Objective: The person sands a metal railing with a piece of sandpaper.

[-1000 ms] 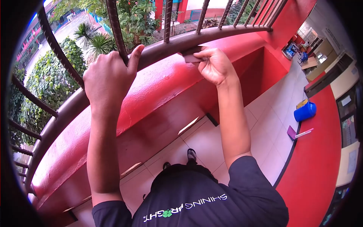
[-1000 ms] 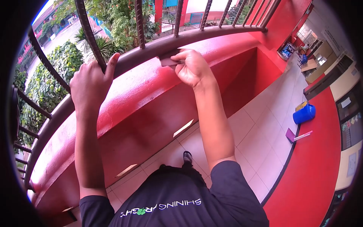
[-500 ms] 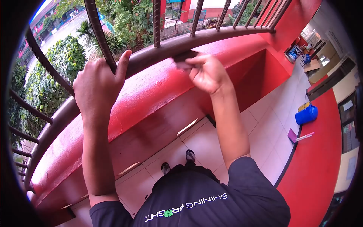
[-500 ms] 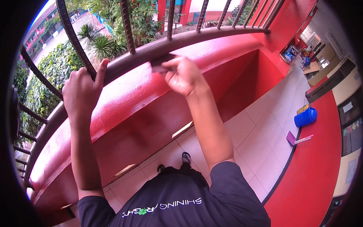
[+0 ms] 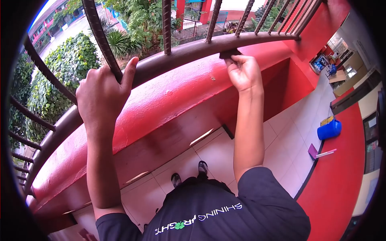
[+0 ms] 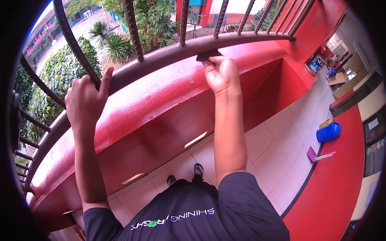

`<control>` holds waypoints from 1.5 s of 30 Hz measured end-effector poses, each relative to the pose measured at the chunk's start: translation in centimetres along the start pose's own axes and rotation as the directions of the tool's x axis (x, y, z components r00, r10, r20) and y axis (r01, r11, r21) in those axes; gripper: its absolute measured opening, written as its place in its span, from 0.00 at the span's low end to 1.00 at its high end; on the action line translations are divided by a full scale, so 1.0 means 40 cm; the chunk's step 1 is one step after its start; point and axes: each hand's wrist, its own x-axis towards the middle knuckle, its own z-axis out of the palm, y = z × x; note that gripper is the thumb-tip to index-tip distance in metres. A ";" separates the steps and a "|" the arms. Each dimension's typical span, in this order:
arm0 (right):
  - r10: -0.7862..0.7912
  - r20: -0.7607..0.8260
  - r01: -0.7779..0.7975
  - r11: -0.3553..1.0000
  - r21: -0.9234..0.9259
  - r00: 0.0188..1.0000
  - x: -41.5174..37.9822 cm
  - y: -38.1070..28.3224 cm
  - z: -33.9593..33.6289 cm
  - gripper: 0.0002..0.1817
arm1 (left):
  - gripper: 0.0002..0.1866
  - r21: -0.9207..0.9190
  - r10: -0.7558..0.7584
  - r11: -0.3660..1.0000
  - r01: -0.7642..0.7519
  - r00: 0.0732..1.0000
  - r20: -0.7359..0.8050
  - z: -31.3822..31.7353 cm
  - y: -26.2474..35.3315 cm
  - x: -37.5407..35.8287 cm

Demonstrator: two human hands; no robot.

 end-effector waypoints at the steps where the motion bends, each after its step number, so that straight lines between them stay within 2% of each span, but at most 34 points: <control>1: 0.114 0.058 -0.111 0.992 -0.056 0.992 -0.036 0.026 0.015 0.23 | 0.37 -0.009 0.010 1.000 -0.010 1.000 -0.016 0.003 -0.005 0.001; 2: 0.230 0.105 -0.218 0.969 -0.115 0.967 -0.073 0.056 0.030 0.23 | 0.35 -0.015 0.023 1.000 -0.023 0.999 -0.028 0.006 -0.007 0.000; 3: 0.289 0.132 -0.284 0.957 -0.057 0.948 -0.077 0.076 0.015 0.23 | 0.35 -0.010 0.020 1.000 -0.021 1.000 -0.019 0.008 -0.006 -0.002; 4: 0.302 0.125 -0.297 0.953 -0.052 0.945 -0.052 0.054 -0.017 0.23 | 0.34 -0.116 0.036 0.992 -0.041 0.998 -0.050 0.009 -0.007 -0.006; 5: 0.235 0.049 -0.237 0.971 0.035 0.971 -0.002 0.004 -0.054 0.23 | 0.32 -0.212 0.039 0.976 -0.056 0.996 -0.084 0.008 -0.013 -0.009; 6: 0.182 -0.028 -0.177 0.977 0.116 0.983 0.031 -0.020 -0.076 0.23 | 0.31 -0.194 0.039 0.980 -0.052 0.997 -0.072 0.005 -0.011 -0.011; 8: 0.102 0.017 -0.103 0.994 0.040 0.995 0.000 -0.016 -0.026 0.23 | 0.31 -0.139 0.040 0.989 -0.055 0.994 -0.106 0.017 -0.009 -0.006; 9: 0.163 0.080 -0.153 0.982 -0.113 0.983 -0.044 0.009 -0.002 0.23 | 0.31 -0.111 0.026 0.993 -0.037 0.995 -0.098 0.017 -0.014 -0.006; 10: 0.347 0.424 -0.412 0.909 0.070 0.836 -0.048 0.042 -0.044 0.23 | 0.31 -0.092 0.027 0.995 -0.035 0.996 -0.087 0.021 -0.017 -0.004; 12: 0.344 0.318 -0.370 0.929 0.022 0.884 -0.043 0.016 -0.065 0.22 | 0.31 -0.063 0.035 0.997 -0.042 0.993 -0.111 0.027 -0.029 -0.008; 13: 0.245 0.054 -0.247 0.968 0.039 0.968 -0.017 -0.034 -0.069 0.21 | 0.31 -0.063 0.029 0.997 -0.037 0.993 -0.114 0.025 -0.025 -0.008; 14: 0.199 0.145 -0.213 0.973 0.086 0.969 0.015 -0.075 -0.100 0.20 | 0.31 -0.071 0.032 0.997 -0.040 0.993 -0.114 0.023 -0.016 -0.007; 16: 0.121 0.155 -0.136 0.986 0.092 0.981 0.017 -0.067 -0.090 0.16 | 0.28 -0.170 0.013 0.985 -0.028 0.996 -0.089 0.020 -0.013 -0.006; 18: 0.349 0.293 -0.354 0.934 -0.037 0.890 -0.044 -0.013 -0.060 0.16 | 0.24 -0.203 0.041 0.976 -0.078 0.983 -0.179 0.023 -0.018 -0.012; 19: 0.338 0.258 -0.347 0.938 -0.011 0.905 -0.057 -0.007 -0.041 0.17 | 0.20 -0.290 0.070 0.948 -0.130 0.976 -0.208 0.007 -0.019 -0.024; 20: 0.330 0.224 -0.341 0.940 0.012 0.917 -0.060 -0.015 -0.035 0.18 | 0.17 -0.322 0.116 0.911 -0.256 0.911 -0.396 -0.001 -0.027 -0.044; 21: 0.264 0.180 -0.273 0.962 0.023 0.947 -0.037 -0.034 -0.048 0.18 | 0.16 -0.260 0.116 0.930 -0.261 0.878 -0.465 -0.036 -0.047 -0.090; 22: 0.190 0.139 -0.196 0.980 0.031 0.972 -0.010 -0.056 -0.065 0.19 | 0.13 -0.202 0.036 0.966 -0.162 0.856 -0.517 -0.061 -0.100 -0.162; 23: 0.205 0.248 -0.214 0.977 0.010 0.947 0.005 -0.066 -0.088 0.19 | 0.11 -0.147 -0.006 0.984 -0.100 0.806 -0.591 -0.071 -0.234 -0.245; 24: 0.197 0.219 -0.181 0.979 -0.091 0.956 -0.022 -0.063 -0.052 0.20 | 0.13 -0.141 -0.235 0.972 0.189 0.746 -0.622 -0.101 -0.295 -0.325; 25: 0.271 0.234 -0.265 0.963 -0.057 0.934 -0.024 -0.070 -0.062 0.21 | 0.16 -0.079 -0.400 0.879 0.471 0.636 -0.660 -0.115 -0.423 -0.392; 26: 0.344 0.251 -0.349 0.937 -0.022 0.905 -0.022 -0.074 -0.073 0.22 | 0.27 0.203 -0.338 0.797 0.569 0.698 -0.631 -0.158 -0.557 -0.466; 28: 0.324 0.272 -0.326 0.945 -0.039 0.906 -0.019 -0.089 -0.073 0.22 | 0.47 0.572 -0.591 0.380 0.727 0.667 -0.454 -0.192 -0.786 -0.554; 30: 0.280 0.303 -0.300 0.954 0.019 0.911 -0.010 -0.097 -0.079 0.21 | 0.65 0.517 -0.726 0.359 0.777 0.581 -0.369 -0.147 -1.064 -0.654; 32: 0.245 0.248 -0.263 0.964 0.040 0.937 0.012 -0.078 -0.091 0.20 | 0.58 0.810 -0.617 0.314 0.496 0.755 -0.223 -0.042 -1.210 -0.723; 34: 0.206 0.188 -0.220 0.974 0.059 0.960 0.008 -0.049 -0.088 0.20 | 0.46 0.656 -0.685 0.642 0.396 0.680 0.261 -0.136 -1.143 -0.658; 36: 0.321 0.357 -0.347 0.938 0.010 0.877 -0.016 -0.006 -0.059 0.19 | 0.34 0.311 -0.618 0.786 0.534 0.669 0.413 -0.150 -1.087 -0.620; 37: 0.389 0.313 -0.401 0.916 -0.030 0.866 -0.049 0.025 -0.022 0.20 | 0.32 0.217 -0.557 0.823 0.525 0.671 0.490 -0.162 -1.098 -0.614; 38: 0.403 0.224 -0.406 0.913 -0.038 0.887 -0.077 0.029 0.013 0.19 | 0.32 0.209 -0.548 0.829 0.518 0.677 0.491 -0.151 -1.116 -0.616; 40: 0.324 0.223 -0.341 0.939 0.041 0.919 -0.001 -0.022 -0.059 0.18 | 0.35 0.191 -0.693 0.709 0.679 0.618 0.372 -0.128 -1.173 -0.628; 41: 0.168 0.141 -0.192 0.966 0.172 0.976 0.029 -0.045 -0.066 0.17 | 0.39 0.223 -0.636 0.768 0.600 0.678 0.369 -0.120 -1.194 -0.653; 42: 0.011 0.165 -0.029 0.994 0.108 0.986 0.046 -0.038 -0.079 0.17 | 0.44 0.256 -0.576 0.817 0.516 0.732 0.363 -0.112 -1.216 -0.679; 44: 0.330 0.255 -0.354 0.934 0.053 0.909 -0.012 0.016 -0.031 0.18 | 0.47 0.166 -0.638 0.766 0.621 0.766 0.080 -0.077 -1.218 -0.693; 45: 0.443 0.399 -0.519 0.849 0.100 0.803 -0.063 0.054 0.008 0.19 | 0.43 0.142 -0.622 0.780 0.609 0.780 0.073 -0.083 -1.197 -0.686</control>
